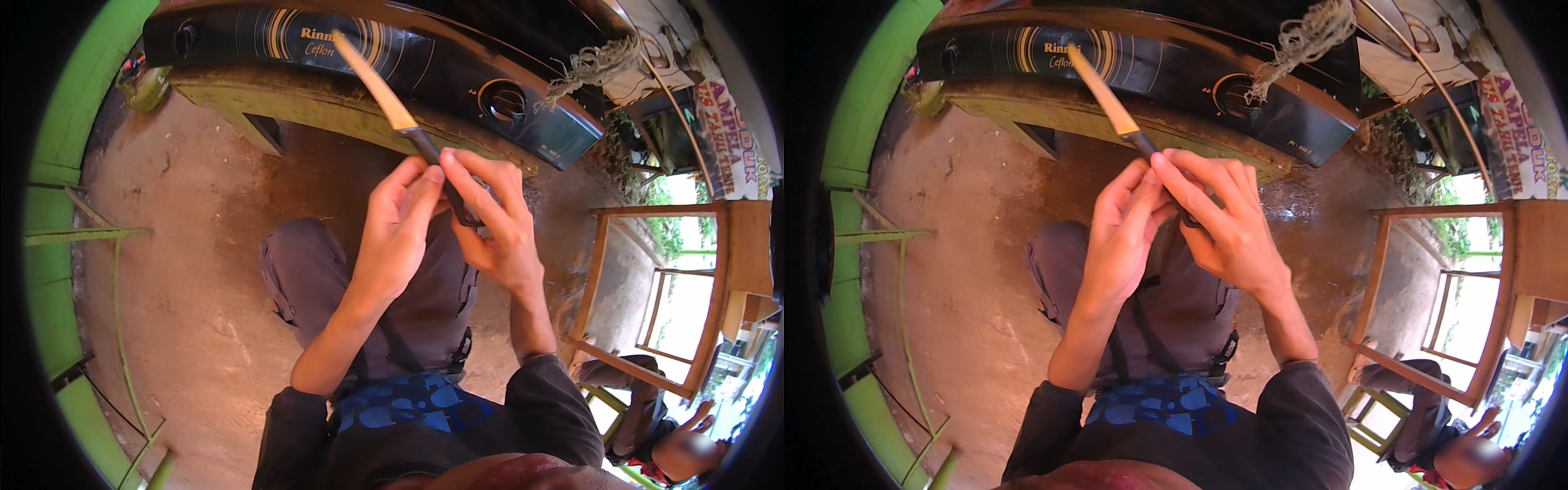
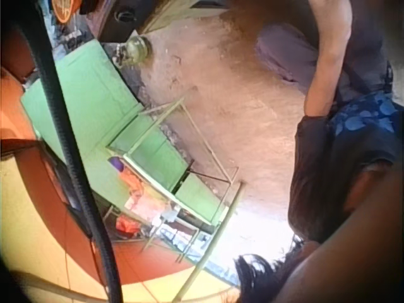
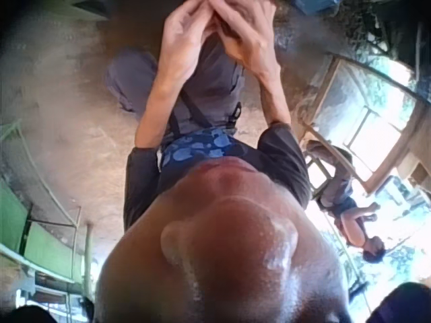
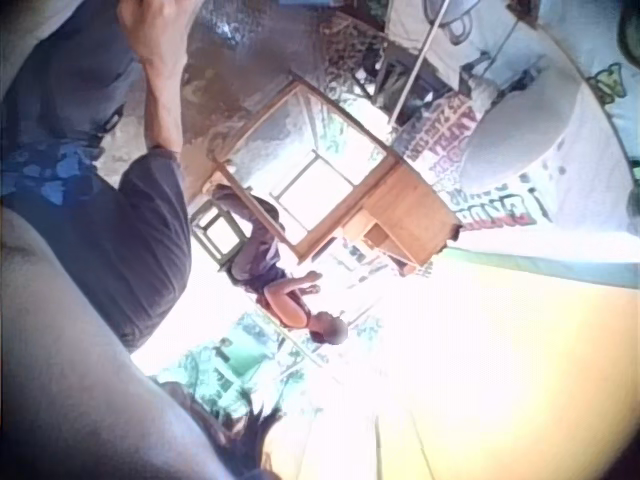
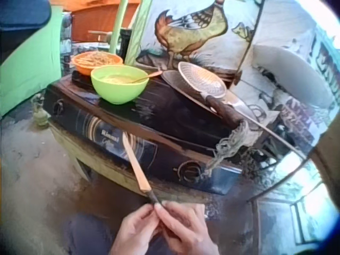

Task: The person kneels in front of a portable gas stove and uses a knife to scrape and adjust the burner area. They then stand up and use a ladle to stir a pot on the stove.

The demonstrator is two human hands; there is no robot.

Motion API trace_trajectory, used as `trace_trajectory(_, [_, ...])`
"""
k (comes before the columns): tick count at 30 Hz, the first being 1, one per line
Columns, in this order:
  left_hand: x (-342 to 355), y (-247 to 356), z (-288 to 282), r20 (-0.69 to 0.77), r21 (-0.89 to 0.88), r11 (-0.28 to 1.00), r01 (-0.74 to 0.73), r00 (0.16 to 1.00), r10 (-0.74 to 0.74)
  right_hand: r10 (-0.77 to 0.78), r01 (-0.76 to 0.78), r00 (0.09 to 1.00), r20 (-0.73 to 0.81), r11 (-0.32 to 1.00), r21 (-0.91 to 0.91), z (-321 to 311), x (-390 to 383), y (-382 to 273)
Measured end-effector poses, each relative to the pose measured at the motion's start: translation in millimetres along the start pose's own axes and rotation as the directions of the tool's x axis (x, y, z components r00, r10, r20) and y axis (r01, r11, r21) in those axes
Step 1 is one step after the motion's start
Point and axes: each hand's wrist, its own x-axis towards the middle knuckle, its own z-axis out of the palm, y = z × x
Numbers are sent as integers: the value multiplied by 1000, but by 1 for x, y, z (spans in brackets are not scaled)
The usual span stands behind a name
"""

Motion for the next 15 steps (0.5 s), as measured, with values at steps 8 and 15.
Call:
trace_trajectory(8, [-3, 42, -36, -111, 534, 834, -139, 966, 232, 133, -178, 940, -313, 977, -117, -24, 17, 56])
trace_trajectory(15, [3, 90, -37, -62, 947, 317, -57, 934, 352, 8, -75, 960, -278, 970, -233, -23, 38, 78])
